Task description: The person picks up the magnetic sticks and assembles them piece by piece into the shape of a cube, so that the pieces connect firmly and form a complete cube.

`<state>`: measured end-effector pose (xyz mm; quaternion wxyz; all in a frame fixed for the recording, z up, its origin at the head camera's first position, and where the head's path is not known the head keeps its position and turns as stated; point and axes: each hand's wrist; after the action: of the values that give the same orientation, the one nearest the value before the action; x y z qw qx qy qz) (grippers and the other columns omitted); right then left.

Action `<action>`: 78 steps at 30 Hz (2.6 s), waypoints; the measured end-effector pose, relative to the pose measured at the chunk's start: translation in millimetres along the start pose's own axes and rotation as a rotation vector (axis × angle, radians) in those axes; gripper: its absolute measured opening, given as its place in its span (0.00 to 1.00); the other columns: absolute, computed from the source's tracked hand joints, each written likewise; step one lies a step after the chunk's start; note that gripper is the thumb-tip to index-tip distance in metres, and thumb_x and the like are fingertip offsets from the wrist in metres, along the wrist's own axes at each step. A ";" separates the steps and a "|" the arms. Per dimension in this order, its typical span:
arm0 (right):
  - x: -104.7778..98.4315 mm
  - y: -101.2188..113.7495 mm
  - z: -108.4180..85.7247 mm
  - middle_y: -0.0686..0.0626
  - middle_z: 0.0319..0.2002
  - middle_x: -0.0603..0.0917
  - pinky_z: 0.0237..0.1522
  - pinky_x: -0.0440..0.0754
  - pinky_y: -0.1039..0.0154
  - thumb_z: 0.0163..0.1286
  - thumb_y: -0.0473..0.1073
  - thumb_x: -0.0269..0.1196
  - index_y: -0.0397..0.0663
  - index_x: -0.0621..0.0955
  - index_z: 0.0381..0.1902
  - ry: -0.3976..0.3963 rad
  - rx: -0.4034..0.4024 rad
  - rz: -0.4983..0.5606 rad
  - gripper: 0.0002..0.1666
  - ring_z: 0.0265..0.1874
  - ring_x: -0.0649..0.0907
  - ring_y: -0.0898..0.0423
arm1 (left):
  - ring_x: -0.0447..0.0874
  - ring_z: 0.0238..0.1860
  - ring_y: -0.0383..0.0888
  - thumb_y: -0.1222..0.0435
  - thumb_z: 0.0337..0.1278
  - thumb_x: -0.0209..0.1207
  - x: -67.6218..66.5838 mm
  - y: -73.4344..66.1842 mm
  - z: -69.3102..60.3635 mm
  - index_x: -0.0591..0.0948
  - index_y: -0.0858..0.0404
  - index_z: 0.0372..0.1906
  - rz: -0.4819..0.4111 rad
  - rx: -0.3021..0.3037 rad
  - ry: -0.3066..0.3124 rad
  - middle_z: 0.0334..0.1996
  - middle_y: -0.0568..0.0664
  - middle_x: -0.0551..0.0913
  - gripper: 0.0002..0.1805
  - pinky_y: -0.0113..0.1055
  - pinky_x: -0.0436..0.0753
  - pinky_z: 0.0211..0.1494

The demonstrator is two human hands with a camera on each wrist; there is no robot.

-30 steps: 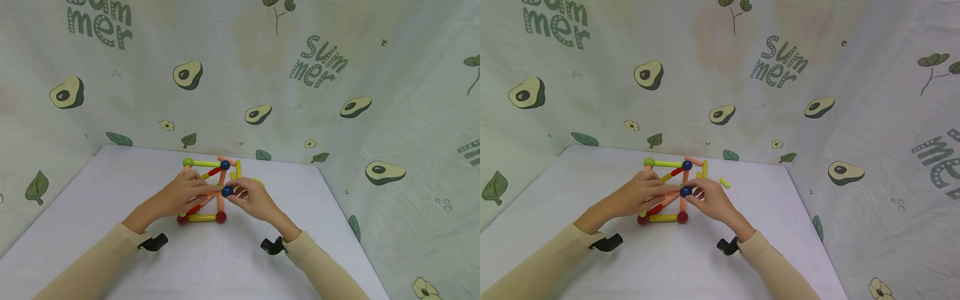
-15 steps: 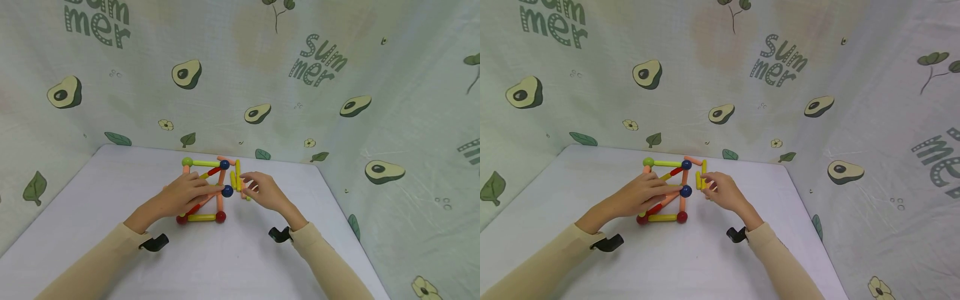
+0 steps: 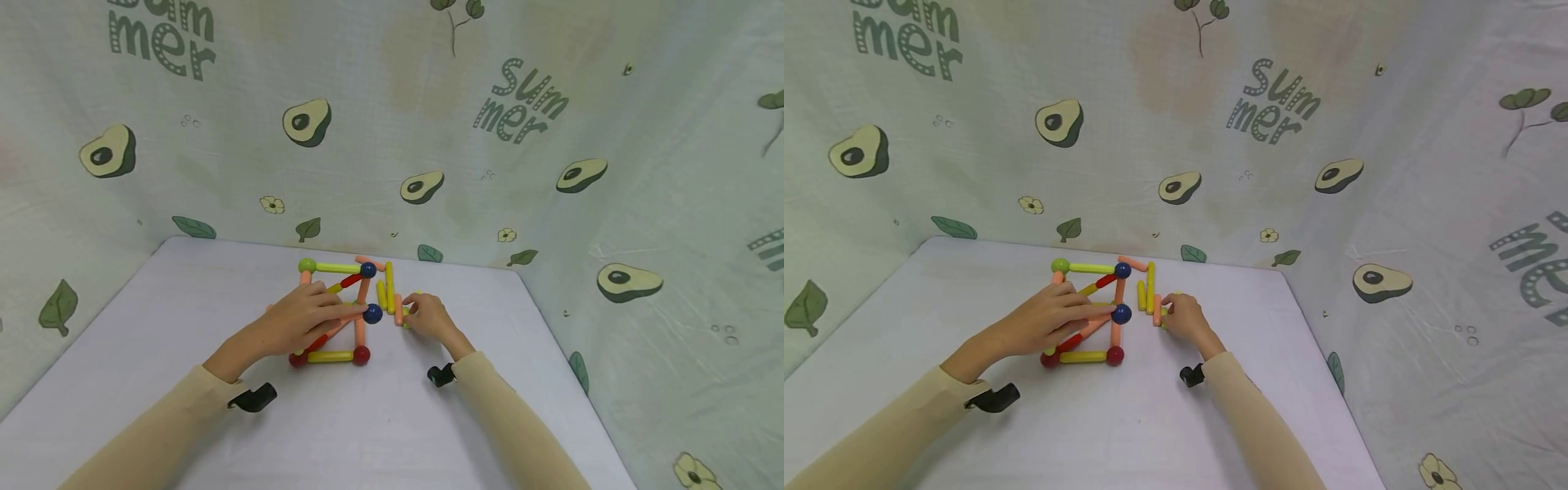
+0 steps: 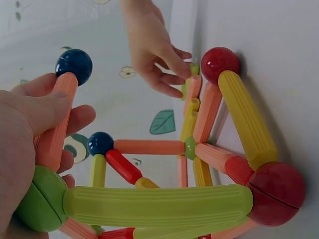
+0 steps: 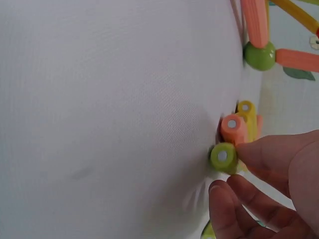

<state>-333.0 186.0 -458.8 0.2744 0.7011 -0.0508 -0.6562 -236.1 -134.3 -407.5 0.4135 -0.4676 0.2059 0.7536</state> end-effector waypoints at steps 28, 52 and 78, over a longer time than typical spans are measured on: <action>3.1 7.4 3.9 0.44 0.38 0.87 0.45 0.86 0.54 0.70 0.40 0.72 0.38 0.85 0.59 -0.011 0.057 -0.074 0.21 0.35 0.81 0.50 | 0.69 0.40 0.39 0.63 0.70 0.69 -1.4 -2.8 1.4 0.78 0.39 0.74 -0.032 -0.035 0.017 0.43 0.38 0.88 0.31 0.32 0.74 0.40; -14.5 45.8 -67.8 0.51 0.49 0.88 0.54 0.88 0.57 0.72 0.36 0.72 0.46 0.82 0.58 0.137 -0.357 0.333 0.19 0.48 0.87 0.55 | 0.70 0.40 0.39 0.61 0.70 0.69 -1.4 -2.4 1.6 0.78 0.40 0.74 -0.024 -0.013 -0.002 0.45 0.40 0.89 0.31 0.31 0.73 0.40; 24.0 60.7 -60.3 0.51 0.44 0.91 0.49 0.88 0.65 0.71 0.36 0.73 0.43 0.79 0.62 0.033 -0.429 0.342 0.24 0.45 0.91 0.55 | 0.66 0.36 0.39 0.61 0.63 0.75 1.8 0.3 0.7 0.85 0.43 0.67 -0.035 0.005 -0.070 0.43 0.37 0.91 0.28 0.33 0.68 0.38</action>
<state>-255.1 143.6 -453.5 0.5242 0.6190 -0.0237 -0.5844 -237.1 -133.2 -408.7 0.4345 -0.4436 0.1850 0.7617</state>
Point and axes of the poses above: each hand's wrist, its own z-axis towards the middle knuckle, its own x-axis out of the palm, y = z × x
